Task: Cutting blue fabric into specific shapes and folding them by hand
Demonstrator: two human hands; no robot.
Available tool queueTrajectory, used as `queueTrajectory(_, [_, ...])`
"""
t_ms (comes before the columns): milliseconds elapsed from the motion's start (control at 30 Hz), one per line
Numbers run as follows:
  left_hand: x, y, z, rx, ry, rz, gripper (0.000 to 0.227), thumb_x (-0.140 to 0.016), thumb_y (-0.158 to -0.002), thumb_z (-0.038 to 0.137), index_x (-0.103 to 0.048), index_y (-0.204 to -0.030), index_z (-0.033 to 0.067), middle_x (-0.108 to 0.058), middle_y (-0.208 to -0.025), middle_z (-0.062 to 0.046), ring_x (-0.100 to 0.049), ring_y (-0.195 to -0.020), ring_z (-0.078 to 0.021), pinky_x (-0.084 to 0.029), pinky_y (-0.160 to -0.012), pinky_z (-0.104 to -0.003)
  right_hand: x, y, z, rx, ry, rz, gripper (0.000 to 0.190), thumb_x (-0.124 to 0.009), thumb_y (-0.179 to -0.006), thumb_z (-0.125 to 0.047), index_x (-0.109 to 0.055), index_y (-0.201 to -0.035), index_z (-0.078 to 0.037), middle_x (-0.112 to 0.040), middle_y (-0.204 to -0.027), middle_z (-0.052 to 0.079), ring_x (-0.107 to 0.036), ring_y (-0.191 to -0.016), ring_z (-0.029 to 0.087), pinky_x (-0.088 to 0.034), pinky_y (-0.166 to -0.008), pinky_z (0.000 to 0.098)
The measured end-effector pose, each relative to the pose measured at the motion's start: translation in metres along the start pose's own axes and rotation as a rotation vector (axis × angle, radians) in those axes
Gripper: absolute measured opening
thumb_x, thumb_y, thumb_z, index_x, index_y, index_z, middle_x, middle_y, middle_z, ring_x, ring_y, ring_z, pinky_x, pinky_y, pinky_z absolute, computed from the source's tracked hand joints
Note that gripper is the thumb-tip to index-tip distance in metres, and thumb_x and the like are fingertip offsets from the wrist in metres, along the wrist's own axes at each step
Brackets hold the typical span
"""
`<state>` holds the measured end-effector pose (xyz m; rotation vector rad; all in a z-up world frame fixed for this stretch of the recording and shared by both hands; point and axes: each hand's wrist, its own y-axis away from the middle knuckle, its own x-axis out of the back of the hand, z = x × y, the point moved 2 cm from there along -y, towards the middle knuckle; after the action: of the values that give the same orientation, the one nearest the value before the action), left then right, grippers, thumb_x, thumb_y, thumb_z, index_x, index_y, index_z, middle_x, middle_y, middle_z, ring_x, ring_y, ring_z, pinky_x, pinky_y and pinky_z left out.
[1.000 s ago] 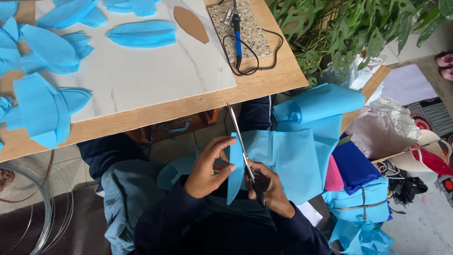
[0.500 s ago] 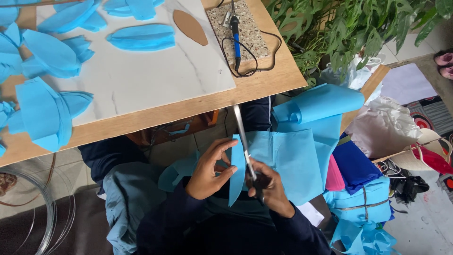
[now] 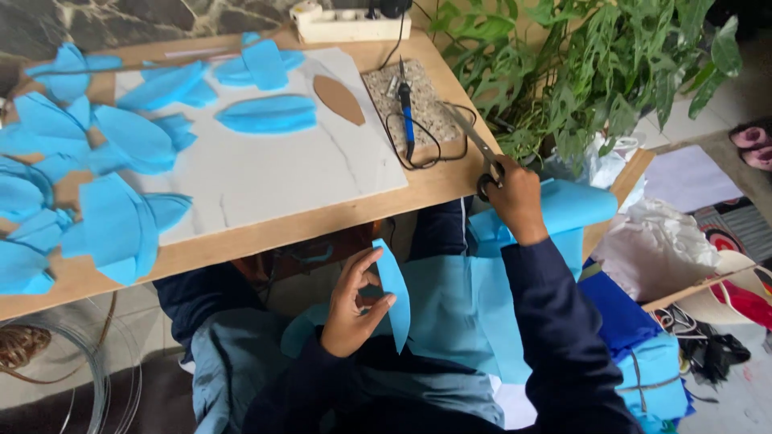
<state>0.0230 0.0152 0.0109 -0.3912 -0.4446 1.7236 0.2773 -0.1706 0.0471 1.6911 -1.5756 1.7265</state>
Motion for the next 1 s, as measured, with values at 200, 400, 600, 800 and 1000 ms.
queueTrajectory(200, [0.011,-0.005,0.002,-0.008,0.012,0.079,0.054,-0.055,-0.083,0.005,-0.031,-0.132,0.0029,-0.029,-0.129,-0.015,-0.045,-0.076,-0.0135,-0.053,-0.046,-0.018,-0.046,-0.041,0.014,-0.012,0.021,-0.1,0.042,-0.075,-0.067,-0.011,-0.061,-0.106,-0.004,-0.059,-0.077,0.015,-0.063,-0.067,0.033,-0.055,-0.058,0.0437])
queueTrajectory(400, [0.02,-0.002,-0.027,0.001,0.1,0.186,0.054,-0.055,-0.083,0.001,-0.029,-0.129,-0.0009,-0.026,-0.128,-0.014,-0.04,-0.07,-0.0104,-0.044,-0.042,-0.017,-0.052,-0.057,0.015,0.057,0.104,-0.216,0.032,-0.069,-0.071,-0.012,-0.065,-0.103,-0.01,-0.06,-0.089,0.017,-0.062,-0.075,0.037,-0.054,-0.061,0.0456])
queueTrajectory(600, [0.02,-0.004,-0.02,-0.053,0.126,0.271,0.068,-0.057,-0.081,-0.002,-0.014,-0.133,0.0062,-0.031,-0.128,-0.018,-0.056,-0.081,-0.0185,-0.043,-0.045,-0.021,-0.004,-0.04,-0.028,0.078,0.156,-0.305,0.038,-0.063,-0.08,-0.011,-0.057,-0.117,-0.005,-0.053,-0.105,0.02,-0.051,-0.103,0.042,-0.053,-0.073,0.0482])
queueTrajectory(800, [0.021,-0.003,-0.028,-0.041,0.093,0.374,0.077,-0.057,-0.081,-0.001,-0.005,-0.137,0.0087,-0.029,-0.127,-0.019,-0.057,-0.086,-0.0225,-0.045,-0.048,-0.022,0.049,0.046,-0.118,0.281,-0.56,-0.019,0.005,-0.066,-0.08,-0.013,-0.063,-0.082,-0.01,-0.063,-0.074,0.009,-0.06,-0.068,0.03,-0.048,-0.065,0.0368])
queueTrajectory(1000, [0.024,0.006,-0.038,-0.025,0.035,0.602,0.081,-0.061,-0.078,-0.003,-0.008,-0.138,0.0092,-0.032,-0.122,-0.017,-0.058,-0.087,-0.0223,-0.052,-0.056,-0.024,0.042,0.12,-0.167,0.181,-0.914,-0.18,0.041,-0.075,-0.067,-0.017,-0.056,-0.097,0.001,-0.055,-0.094,0.016,-0.06,-0.078,0.03,-0.054,-0.058,0.0368])
